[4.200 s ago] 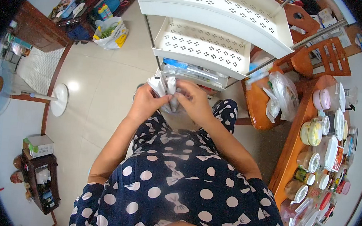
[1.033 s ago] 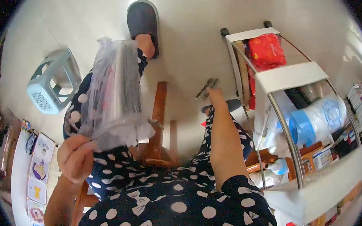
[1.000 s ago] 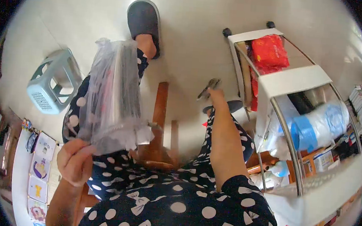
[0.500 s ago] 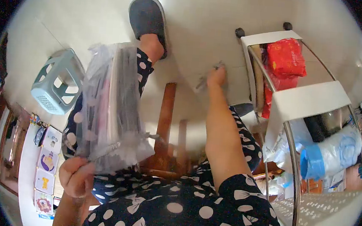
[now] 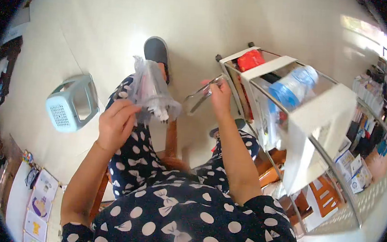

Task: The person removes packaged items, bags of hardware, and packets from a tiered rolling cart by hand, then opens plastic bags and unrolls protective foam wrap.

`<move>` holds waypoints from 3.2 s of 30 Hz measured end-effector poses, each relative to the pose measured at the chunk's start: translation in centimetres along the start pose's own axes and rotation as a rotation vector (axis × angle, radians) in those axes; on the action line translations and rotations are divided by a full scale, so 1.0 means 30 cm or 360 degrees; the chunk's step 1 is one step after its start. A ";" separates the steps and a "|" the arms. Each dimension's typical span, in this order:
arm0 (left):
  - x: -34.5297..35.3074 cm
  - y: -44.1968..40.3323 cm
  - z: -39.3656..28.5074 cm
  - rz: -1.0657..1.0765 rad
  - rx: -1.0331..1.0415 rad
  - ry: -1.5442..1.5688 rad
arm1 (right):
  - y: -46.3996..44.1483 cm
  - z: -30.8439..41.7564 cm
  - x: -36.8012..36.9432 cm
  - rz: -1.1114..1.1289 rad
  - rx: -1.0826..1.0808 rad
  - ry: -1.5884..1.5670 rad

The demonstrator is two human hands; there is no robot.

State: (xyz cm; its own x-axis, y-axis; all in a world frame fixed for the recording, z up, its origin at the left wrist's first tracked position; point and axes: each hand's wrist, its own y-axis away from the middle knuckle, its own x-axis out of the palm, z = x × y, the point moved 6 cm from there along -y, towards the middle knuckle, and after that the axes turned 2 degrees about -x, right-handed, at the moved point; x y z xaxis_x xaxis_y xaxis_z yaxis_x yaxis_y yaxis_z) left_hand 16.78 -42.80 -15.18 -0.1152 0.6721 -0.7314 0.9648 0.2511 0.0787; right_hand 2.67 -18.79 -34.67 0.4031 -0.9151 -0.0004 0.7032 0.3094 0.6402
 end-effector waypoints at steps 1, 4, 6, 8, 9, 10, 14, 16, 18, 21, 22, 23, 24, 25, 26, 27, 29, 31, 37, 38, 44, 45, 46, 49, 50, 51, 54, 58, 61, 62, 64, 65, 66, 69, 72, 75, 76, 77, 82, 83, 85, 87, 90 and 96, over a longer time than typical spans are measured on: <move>0.003 -0.007 -0.003 0.0003 -0.0014 0.0000 | 0.047 0.065 0.008 0.0015 0.0000 -0.0042; 0.023 -0.026 -0.027 0.0013 -0.0076 0.0042 | 0.183 0.222 0.016 0.0091 -0.0172 -0.0028; 0.083 -0.040 -0.043 0.0014 -0.0140 0.0134 | 0.263 0.302 0.013 0.0085 -0.0244 0.0034; 0.142 -0.048 -0.120 0.0195 -0.0150 0.0315 | 0.336 0.353 0.009 0.0072 -0.0312 0.0054; 0.160 -0.043 -0.164 0.0291 -0.0163 0.0396 | 0.365 0.370 0.013 0.0070 -0.0348 0.0040; 0.152 -0.028 -0.216 0.0352 -0.0152 0.0390 | 0.399 0.391 0.026 0.0070 -0.0389 0.0025; 0.145 0.018 -0.355 0.0461 0.0150 0.0368 | 0.490 0.442 0.040 0.0041 -0.0439 -0.0166; 0.153 0.033 -0.393 0.0571 0.0136 0.0408 | 0.551 0.465 0.027 0.0026 -0.0424 -0.0198; 0.165 0.054 -0.390 0.0725 -0.0003 0.0605 | 0.613 0.476 -0.014 -0.0070 -0.0453 -0.0306; 0.175 0.083 -0.412 0.1024 -0.0396 0.0883 | 0.715 0.493 -0.113 -0.0056 -0.0368 -0.0544; 0.170 0.085 -0.436 0.1038 -0.0397 0.0929 | 0.754 0.499 -0.145 -0.0024 -0.0315 -0.0637; 0.163 0.091 -0.465 0.1057 -0.0399 0.0976 | 0.795 0.516 -0.173 -0.0012 -0.0338 -0.0711; 0.163 0.105 -0.499 0.1069 -0.0405 0.1020 | 0.840 0.531 -0.204 0.0009 -0.0361 -0.0787; 0.171 0.112 -0.525 0.1086 -0.0389 0.0985 | 0.877 0.542 -0.235 0.0022 -0.0381 -0.0861; 0.174 0.120 -0.550 0.1102 -0.0368 0.0953 | 0.914 0.560 -0.261 0.0022 -0.0455 -0.0910; 0.183 0.127 -0.582 0.1119 -0.0346 0.0919 | 0.948 0.577 -0.286 0.0020 -0.0530 -0.0960; 0.202 0.150 -0.645 0.1154 -0.0391 0.0950 | 1.014 0.600 -0.335 -0.0003 -0.0660 -0.1039; 0.206 0.174 -0.677 0.1140 -0.0393 0.0934 | 1.075 0.629 -0.364 -0.0033 -0.0768 -0.1096; 0.346 0.221 -0.740 0.1111 -0.0524 0.1227 | 1.162 0.565 -0.575 -0.0505 -0.1022 -0.1119; 0.351 0.229 -0.734 0.1144 -0.0487 0.1221 | 1.187 0.557 -0.576 -0.0561 -0.0956 -0.1181; 0.427 0.261 -0.836 0.1270 -0.0365 0.1318 | 1.222 0.445 -0.577 -0.0724 -0.0906 -0.1555; 0.423 0.269 -0.862 0.1269 -0.0373 0.1357 | 1.217 0.424 -0.555 -0.0729 -0.0907 -0.1623; 0.419 0.277 -0.891 0.1266 -0.0376 0.1401 | 1.218 0.407 -0.537 -0.0734 -0.0914 -0.1686; 0.399 0.270 -0.950 0.1175 -0.0321 0.1423 | 1.230 0.367 -0.481 -0.0781 -0.0885 -0.1574; 0.390 0.266 -0.966 0.1147 -0.0272 0.1414 | 1.233 0.349 -0.460 -0.0830 -0.0887 -0.1459; 0.372 0.265 -0.992 0.1087 -0.0228 0.1415 | 1.242 0.341 -0.446 -0.0956 -0.0885 -0.1096; 0.367 0.260 -0.941 0.1026 -0.0144 0.1193 | 1.285 0.342 -0.401 -0.1143 -0.1045 -0.0324; 0.345 0.275 -0.953 0.0986 -0.0096 0.1272 | 1.271 0.325 -0.350 -0.1161 -0.1091 -0.0164; 0.310 0.276 -0.961 0.0968 -0.0108 0.1307 | 1.264 0.339 -0.307 -0.1037 -0.1135 -0.0208; 0.309 0.267 -0.955 0.0962 -0.0099 0.1297 | 1.264 0.342 -0.301 -0.0947 -0.1131 -0.0274; 0.298 0.257 -0.941 0.0923 -0.0088 0.1297 | 1.262 0.349 -0.286 -0.0701 -0.1039 -0.0498; 0.290 0.250 -0.940 0.0890 -0.0079 0.1308 | 1.253 0.348 -0.282 -0.0547 -0.0955 -0.0653; 0.275 0.248 -0.942 0.0854 -0.0067 0.1317 | 1.253 0.354 -0.268 -0.0391 -0.0872 -0.0807; 0.264 0.246 -0.940 0.0874 -0.0154 0.1387 | 1.262 0.380 -0.250 -0.0004 -0.0827 -0.1222; 0.250 0.254 -0.923 0.0923 -0.0146 0.1443 | 1.275 0.390 -0.254 -0.0082 -0.0886 -0.1078; 0.247 0.253 -0.902 0.0920 -0.0195 0.1513 | 1.267 0.397 -0.267 -0.0230 -0.0955 -0.0881; 0.246 0.252 -0.898 0.0927 -0.0178 0.1538 | 1.263 0.401 -0.265 -0.0301 -0.0992 -0.0848; 0.241 0.248 -0.894 0.0933 -0.0159 0.1561 | 1.258 0.409 -0.262 -0.0369 -0.1031 -0.0814; 0.224 0.222 -0.915 0.0932 -0.0152 0.1617 | 1.237 0.442 -0.263 -0.0579 -0.1002 -0.0658; 0.223 0.224 -0.921 0.0932 -0.0165 0.1625 | 1.234 0.436 -0.265 -0.0606 -0.1000 -0.0671; 0.230 0.220 -0.910 0.0928 -0.0117 0.1561 | 1.231 0.437 -0.272 -0.0655 -0.1046 -0.0584; 0.237 0.219 -0.898 0.0909 -0.0102 0.1540 | 1.237 0.442 -0.276 -0.0695 -0.1053 -0.0458; 0.240 0.219 -0.885 0.0857 -0.0170 0.1587 | 1.263 0.468 -0.260 -0.0700 -0.1018 -0.0329; 0.190 0.215 -0.922 0.0568 -0.0251 0.1630 | 1.295 0.491 -0.248 -0.0324 -0.1000 -0.0854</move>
State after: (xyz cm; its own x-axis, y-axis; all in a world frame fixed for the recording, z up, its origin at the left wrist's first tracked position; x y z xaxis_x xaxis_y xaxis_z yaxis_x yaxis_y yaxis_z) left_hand 15.81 -18.09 -0.11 -0.0472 0.9659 0.2544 0.9490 -0.0361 0.3132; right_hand 18.34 -3.75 1.51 0.0127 -0.9181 0.3962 0.9903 0.0662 0.1219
